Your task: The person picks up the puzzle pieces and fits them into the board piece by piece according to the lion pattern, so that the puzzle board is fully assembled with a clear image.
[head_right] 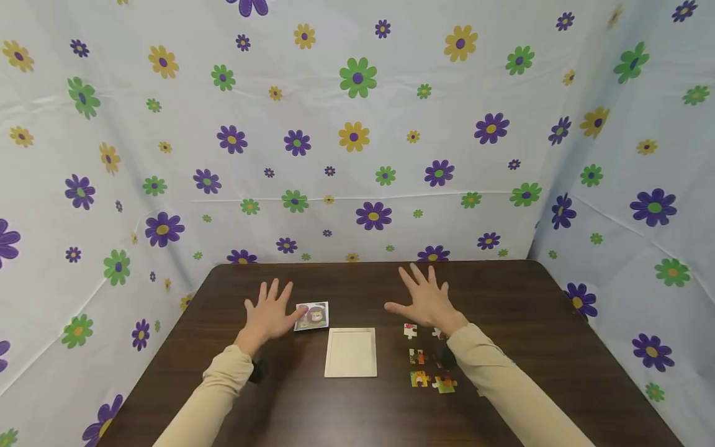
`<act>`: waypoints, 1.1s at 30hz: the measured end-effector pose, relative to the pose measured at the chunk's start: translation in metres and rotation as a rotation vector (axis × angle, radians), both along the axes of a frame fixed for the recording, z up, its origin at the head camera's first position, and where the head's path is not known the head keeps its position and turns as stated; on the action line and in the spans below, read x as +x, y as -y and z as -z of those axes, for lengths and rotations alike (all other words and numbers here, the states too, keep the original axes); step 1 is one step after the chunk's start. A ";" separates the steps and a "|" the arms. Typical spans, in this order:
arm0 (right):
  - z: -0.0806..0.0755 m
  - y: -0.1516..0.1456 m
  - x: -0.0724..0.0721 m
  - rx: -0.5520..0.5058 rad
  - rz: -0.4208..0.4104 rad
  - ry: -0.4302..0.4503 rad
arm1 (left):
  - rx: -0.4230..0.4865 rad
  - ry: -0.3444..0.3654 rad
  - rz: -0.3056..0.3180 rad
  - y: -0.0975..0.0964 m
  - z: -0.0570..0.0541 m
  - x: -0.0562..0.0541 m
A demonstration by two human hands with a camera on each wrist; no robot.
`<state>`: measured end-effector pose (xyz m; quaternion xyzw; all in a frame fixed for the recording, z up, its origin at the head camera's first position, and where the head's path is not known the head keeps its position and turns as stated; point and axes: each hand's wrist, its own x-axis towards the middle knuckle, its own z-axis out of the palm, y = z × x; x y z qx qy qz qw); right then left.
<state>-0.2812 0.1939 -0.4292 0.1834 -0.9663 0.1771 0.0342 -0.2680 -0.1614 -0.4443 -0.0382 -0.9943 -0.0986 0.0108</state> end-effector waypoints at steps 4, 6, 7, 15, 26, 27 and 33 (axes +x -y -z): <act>0.021 -0.002 0.003 0.020 -0.036 -0.025 | 0.120 -0.015 0.119 -0.014 0.018 0.024; 0.032 -0.003 0.005 0.051 -0.048 -0.018 | 0.156 0.000 0.199 -0.021 0.028 0.036; 0.037 -0.003 0.006 0.057 -0.053 -0.006 | 0.165 0.008 0.236 -0.023 0.033 0.042; 0.060 -0.005 0.007 0.037 -0.085 0.083 | 0.151 0.110 0.362 -0.034 0.051 0.062; 0.066 -0.010 0.007 0.022 -0.089 0.108 | 0.233 0.125 0.377 -0.036 0.065 0.066; 0.066 -0.010 0.007 0.017 -0.084 0.110 | 0.238 0.124 0.377 -0.036 0.066 0.066; 0.069 -0.010 0.004 0.009 -0.087 0.090 | 0.211 0.110 0.389 -0.037 0.067 0.068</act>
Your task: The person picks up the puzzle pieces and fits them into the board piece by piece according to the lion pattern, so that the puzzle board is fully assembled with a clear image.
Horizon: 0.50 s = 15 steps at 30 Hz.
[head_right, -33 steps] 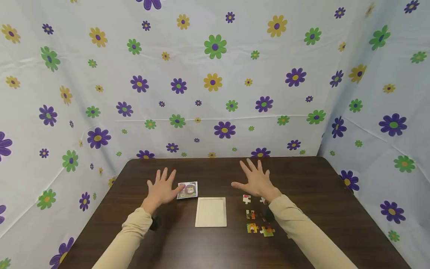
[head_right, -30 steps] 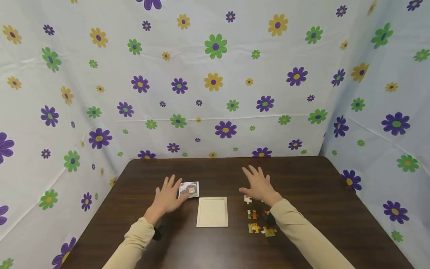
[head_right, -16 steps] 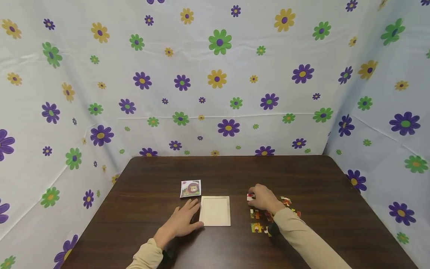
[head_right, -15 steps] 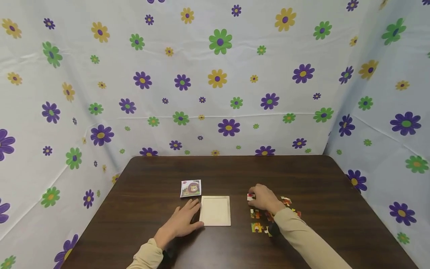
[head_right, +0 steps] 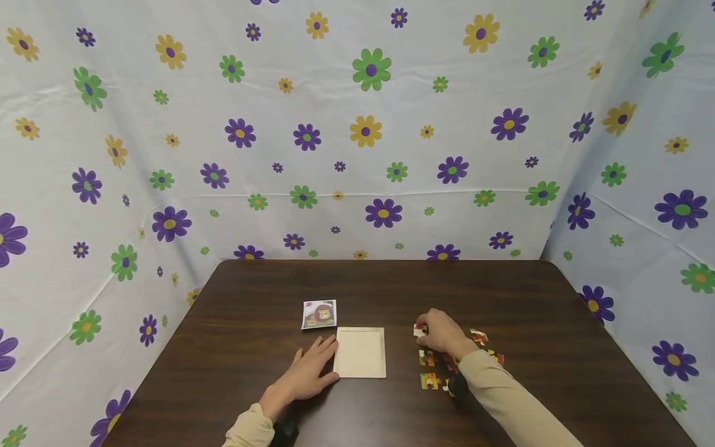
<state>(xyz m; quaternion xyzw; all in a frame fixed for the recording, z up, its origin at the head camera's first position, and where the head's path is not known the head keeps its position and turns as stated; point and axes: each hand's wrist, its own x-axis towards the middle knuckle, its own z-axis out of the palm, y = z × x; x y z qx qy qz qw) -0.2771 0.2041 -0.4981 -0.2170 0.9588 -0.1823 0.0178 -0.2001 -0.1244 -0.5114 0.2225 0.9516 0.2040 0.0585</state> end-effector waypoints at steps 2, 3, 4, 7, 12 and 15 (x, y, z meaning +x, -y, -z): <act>0.001 -0.001 0.000 -0.006 0.001 -0.010 | -0.006 -0.006 0.004 -0.001 -0.001 0.001; 0.002 -0.001 0.000 -0.010 0.002 -0.014 | -0.009 -0.007 0.005 -0.002 0.000 0.000; 0.002 -0.001 0.000 -0.014 0.004 -0.015 | -0.010 -0.009 0.006 -0.002 0.000 0.000; 0.003 0.000 0.001 -0.029 0.009 -0.010 | 0.001 -0.016 0.015 -0.003 0.002 0.000; 0.003 0.001 0.003 -0.057 0.022 -0.006 | 0.017 -0.028 0.028 -0.004 0.003 -0.002; 0.003 0.001 0.003 -0.067 0.032 -0.007 | 0.029 -0.024 0.033 -0.006 0.001 -0.003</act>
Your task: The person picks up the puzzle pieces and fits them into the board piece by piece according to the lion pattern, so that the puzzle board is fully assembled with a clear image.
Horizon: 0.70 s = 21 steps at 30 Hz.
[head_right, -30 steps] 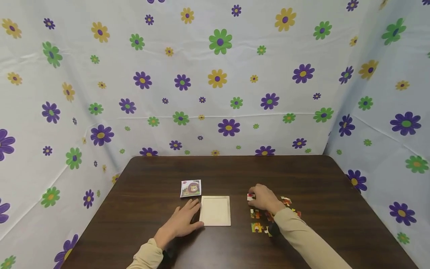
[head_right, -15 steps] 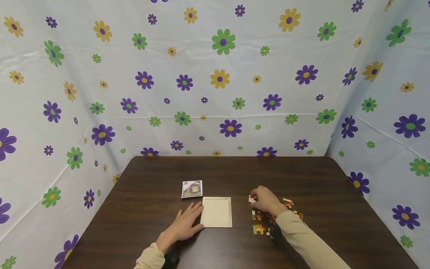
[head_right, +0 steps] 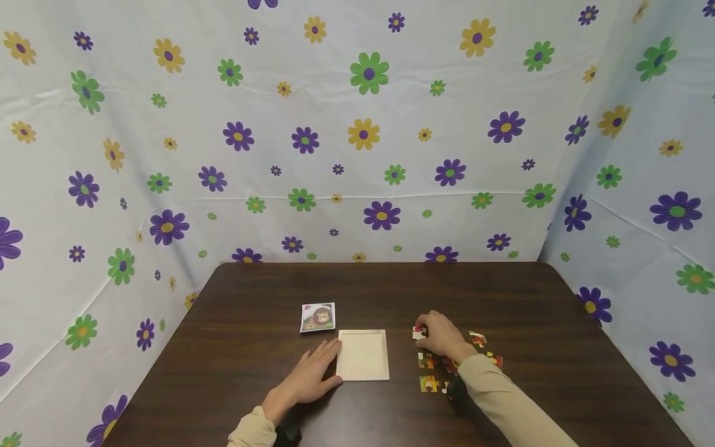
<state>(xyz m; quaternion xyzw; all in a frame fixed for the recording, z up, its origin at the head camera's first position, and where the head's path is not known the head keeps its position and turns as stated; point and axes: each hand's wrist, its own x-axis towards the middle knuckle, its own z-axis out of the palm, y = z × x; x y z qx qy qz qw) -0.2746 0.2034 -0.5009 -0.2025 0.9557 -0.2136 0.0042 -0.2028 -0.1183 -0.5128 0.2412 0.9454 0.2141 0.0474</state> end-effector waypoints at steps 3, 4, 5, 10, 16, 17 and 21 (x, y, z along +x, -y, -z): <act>0.000 0.001 -0.001 -0.020 0.009 0.004 | 0.001 0.007 0.003 -0.001 0.000 0.000; 0.000 0.002 -0.001 -0.030 0.006 0.003 | 0.002 0.006 0.005 -0.001 -0.001 0.000; 0.001 0.002 -0.002 -0.037 0.001 -0.001 | -0.002 0.010 0.004 -0.001 -0.001 0.001; 0.002 0.004 -0.003 -0.109 -0.005 -0.007 | -0.003 0.014 -0.002 -0.002 0.001 0.002; 0.001 0.005 -0.003 -0.176 0.007 -0.034 | 0.004 0.008 -0.014 -0.001 0.004 0.002; 0.001 0.006 -0.003 -0.184 0.012 -0.039 | 0.004 0.005 -0.014 -0.001 0.005 0.002; -0.001 0.013 -0.003 -0.213 0.020 -0.053 | 0.011 0.002 -0.012 -0.001 0.006 0.001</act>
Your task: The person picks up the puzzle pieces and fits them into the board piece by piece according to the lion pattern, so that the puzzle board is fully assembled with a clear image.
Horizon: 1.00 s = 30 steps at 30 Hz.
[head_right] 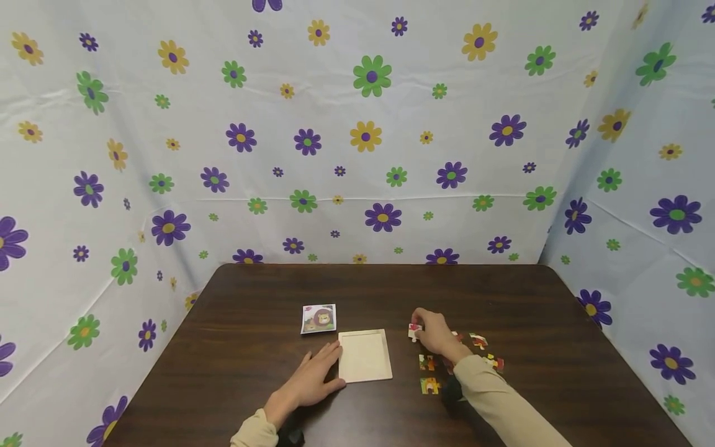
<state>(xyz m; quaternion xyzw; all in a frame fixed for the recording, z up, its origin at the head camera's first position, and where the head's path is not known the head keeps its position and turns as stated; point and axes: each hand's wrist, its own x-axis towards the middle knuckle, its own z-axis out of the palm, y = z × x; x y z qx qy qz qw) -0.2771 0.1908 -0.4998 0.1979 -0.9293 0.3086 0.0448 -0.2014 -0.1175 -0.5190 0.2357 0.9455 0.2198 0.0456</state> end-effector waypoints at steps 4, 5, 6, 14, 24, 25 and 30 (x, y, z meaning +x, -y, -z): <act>-0.002 0.013 -0.005 -0.025 0.010 0.008 | 0.002 0.003 -0.007 0.001 -0.001 0.000; -0.002 0.017 -0.006 -0.036 0.012 0.013 | 0.002 0.007 -0.008 0.001 -0.001 0.000; -0.003 0.021 -0.007 -0.052 0.015 0.020 | 0.002 0.008 -0.008 0.001 -0.002 0.000; -0.009 0.056 -0.011 -0.180 -0.007 0.072 | -0.009 0.000 -0.012 0.001 -0.002 0.000; -0.006 0.094 -0.014 -0.308 -0.036 0.247 | -0.027 -0.011 -0.016 -0.001 -0.003 0.001; -0.004 0.098 -0.014 -0.312 -0.030 0.254 | -0.023 -0.008 -0.017 -0.001 -0.004 0.001; 0.005 0.111 -0.014 -0.275 -0.046 0.242 | -0.025 0.005 -0.026 0.000 -0.003 0.002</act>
